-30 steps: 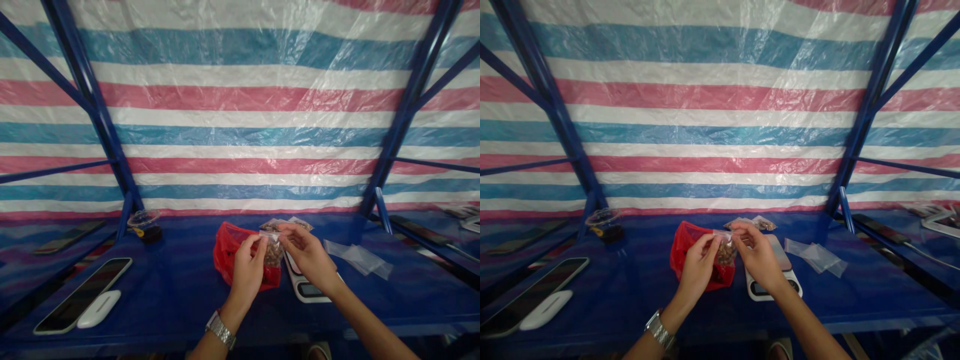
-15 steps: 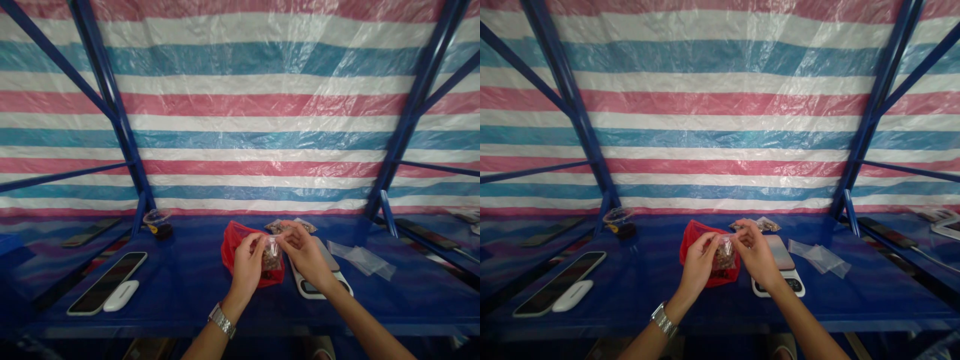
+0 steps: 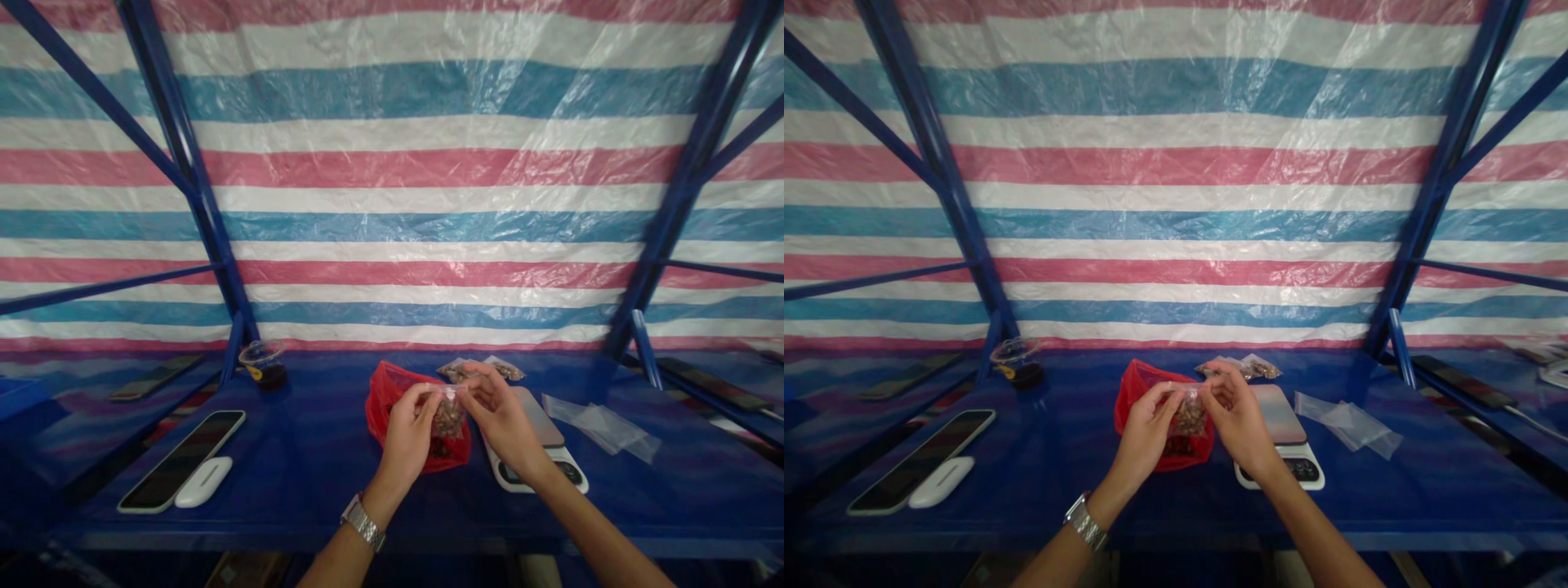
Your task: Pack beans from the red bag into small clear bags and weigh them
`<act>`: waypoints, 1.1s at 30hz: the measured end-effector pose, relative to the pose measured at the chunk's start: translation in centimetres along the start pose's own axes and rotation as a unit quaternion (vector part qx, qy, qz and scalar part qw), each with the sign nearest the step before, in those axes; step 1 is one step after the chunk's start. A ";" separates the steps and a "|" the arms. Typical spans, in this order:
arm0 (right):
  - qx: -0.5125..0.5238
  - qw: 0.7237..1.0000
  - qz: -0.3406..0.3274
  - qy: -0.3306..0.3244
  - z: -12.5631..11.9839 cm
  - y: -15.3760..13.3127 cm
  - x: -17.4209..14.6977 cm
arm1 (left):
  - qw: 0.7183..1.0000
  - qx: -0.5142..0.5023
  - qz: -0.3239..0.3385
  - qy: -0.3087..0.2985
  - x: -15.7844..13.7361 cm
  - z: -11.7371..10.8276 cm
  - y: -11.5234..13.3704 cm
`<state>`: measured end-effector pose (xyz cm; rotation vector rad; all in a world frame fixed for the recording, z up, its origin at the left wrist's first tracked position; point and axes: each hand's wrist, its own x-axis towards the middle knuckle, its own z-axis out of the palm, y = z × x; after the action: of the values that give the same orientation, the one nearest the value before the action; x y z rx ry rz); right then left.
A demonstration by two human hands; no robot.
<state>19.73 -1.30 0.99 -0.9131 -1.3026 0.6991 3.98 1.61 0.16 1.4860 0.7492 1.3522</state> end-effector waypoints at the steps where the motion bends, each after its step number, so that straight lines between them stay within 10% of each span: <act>1: -0.003 1.000 -0.002 -0.004 0.1 0.1 -0.1 | 1.000 -0.001 0.000 0.001 0.0 0.0 0.0; 33: -0.029 0.999 -0.023 0.019 1.5 0.3 -0.6 | 0.999 0.035 0.014 0.015 -0.2 -0.2 -0.8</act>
<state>18.17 -1.40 0.49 -0.9354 -1.3108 0.6081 3.88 1.71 -0.67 1.5391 0.8044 1.3839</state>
